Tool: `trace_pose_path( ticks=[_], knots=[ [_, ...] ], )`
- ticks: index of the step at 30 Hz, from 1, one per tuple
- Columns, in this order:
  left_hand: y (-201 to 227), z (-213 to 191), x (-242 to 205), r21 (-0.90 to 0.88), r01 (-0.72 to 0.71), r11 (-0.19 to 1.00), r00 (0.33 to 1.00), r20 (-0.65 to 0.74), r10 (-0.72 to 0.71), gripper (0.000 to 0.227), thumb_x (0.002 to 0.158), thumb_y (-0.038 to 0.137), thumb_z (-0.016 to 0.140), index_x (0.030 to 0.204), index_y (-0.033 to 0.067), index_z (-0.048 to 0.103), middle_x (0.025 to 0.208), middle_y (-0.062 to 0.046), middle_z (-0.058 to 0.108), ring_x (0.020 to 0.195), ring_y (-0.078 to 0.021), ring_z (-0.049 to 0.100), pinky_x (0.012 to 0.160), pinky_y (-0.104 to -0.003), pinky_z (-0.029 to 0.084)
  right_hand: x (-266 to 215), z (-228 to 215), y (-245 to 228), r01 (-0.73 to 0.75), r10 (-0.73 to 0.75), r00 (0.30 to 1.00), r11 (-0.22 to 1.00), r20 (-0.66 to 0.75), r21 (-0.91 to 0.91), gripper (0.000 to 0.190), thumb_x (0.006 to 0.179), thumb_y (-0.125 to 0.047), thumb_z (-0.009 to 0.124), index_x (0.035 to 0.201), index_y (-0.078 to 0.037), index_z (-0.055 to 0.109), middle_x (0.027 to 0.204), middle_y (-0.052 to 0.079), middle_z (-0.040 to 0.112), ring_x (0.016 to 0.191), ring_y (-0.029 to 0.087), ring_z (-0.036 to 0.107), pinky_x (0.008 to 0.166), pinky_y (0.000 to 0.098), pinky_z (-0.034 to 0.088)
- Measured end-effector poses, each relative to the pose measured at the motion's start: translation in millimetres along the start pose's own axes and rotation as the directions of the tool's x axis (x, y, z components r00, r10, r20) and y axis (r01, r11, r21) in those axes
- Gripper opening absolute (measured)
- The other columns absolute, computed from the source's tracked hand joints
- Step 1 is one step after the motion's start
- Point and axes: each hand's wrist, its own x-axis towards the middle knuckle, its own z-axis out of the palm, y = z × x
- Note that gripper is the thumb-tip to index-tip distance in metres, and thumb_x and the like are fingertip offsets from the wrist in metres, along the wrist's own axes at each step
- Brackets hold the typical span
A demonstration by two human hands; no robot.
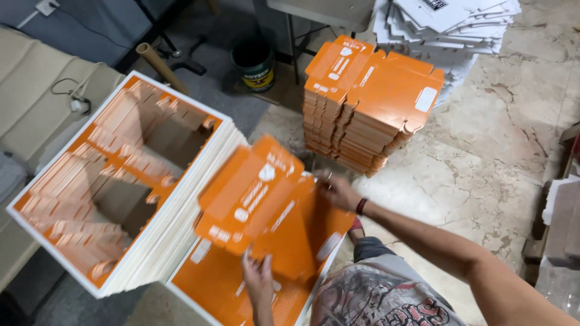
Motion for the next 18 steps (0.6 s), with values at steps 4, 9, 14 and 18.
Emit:
trace_pose_path(
  ticks=[4,9,14,18],
  knots=[
    [78,170,56,-0.029,0.08,0.996,0.989,0.129,-0.075,0.058,0.088,0.009,0.071,0.142,0.0088,0.047,0.111,-0.018,0.065,0.099,-0.0248,0.071,0.075,-0.037,0.063,87,-170,30,0.018,-0.022,0.987,1.0,-0.158,-0.026,0.055,0.081,0.007,0.046,0.13,-0.011,0.064,0.137,0.01,0.064,0.127,0.028,0.06,0.108,0.0405,0.045],
    [175,342,96,-0.189,-0.006,0.982,0.901,0.426,0.087,0.079,0.091,0.004,0.072,0.156,-0.0029,0.026,0.127,-0.031,0.058,0.095,-0.0302,0.071,0.062,-0.037,0.067,169,-342,49,-0.218,0.188,0.896,0.975,-0.402,-0.032,0.02,0.096,-0.01,0.075,0.116,-0.009,0.072,0.091,0.007,0.067,0.081,0.018,0.061,0.07,0.0308,0.051],
    [210,428,135,-0.038,0.131,0.991,0.877,0.47,-0.098,0.078,0.09,0.007,0.068,0.157,0.0043,0.029,0.114,-0.02,0.064,0.07,-0.0265,0.072,0.055,-0.034,0.067,230,-393,130,-0.357,0.308,0.899,0.928,-0.312,-0.111,0.045,0.091,-0.017,0.063,0.134,-0.002,0.064,0.096,0.003,0.07,0.085,0.015,0.062,0.08,0.0304,0.05],
    [225,420,156,0.633,0.076,0.771,0.886,0.312,-0.344,0.102,0.086,0.043,0.069,0.165,0.0156,0.011,0.154,-0.009,0.053,0.142,-0.0339,0.05,0.115,-0.054,0.037,215,-365,253,-0.348,0.32,0.938,0.847,-0.136,-0.403,0.069,0.093,-0.034,0.064,0.151,0.0,0.051,0.137,0.032,0.058,0.12,0.047,0.059,0.099,0.0523,0.046]
  ],
)
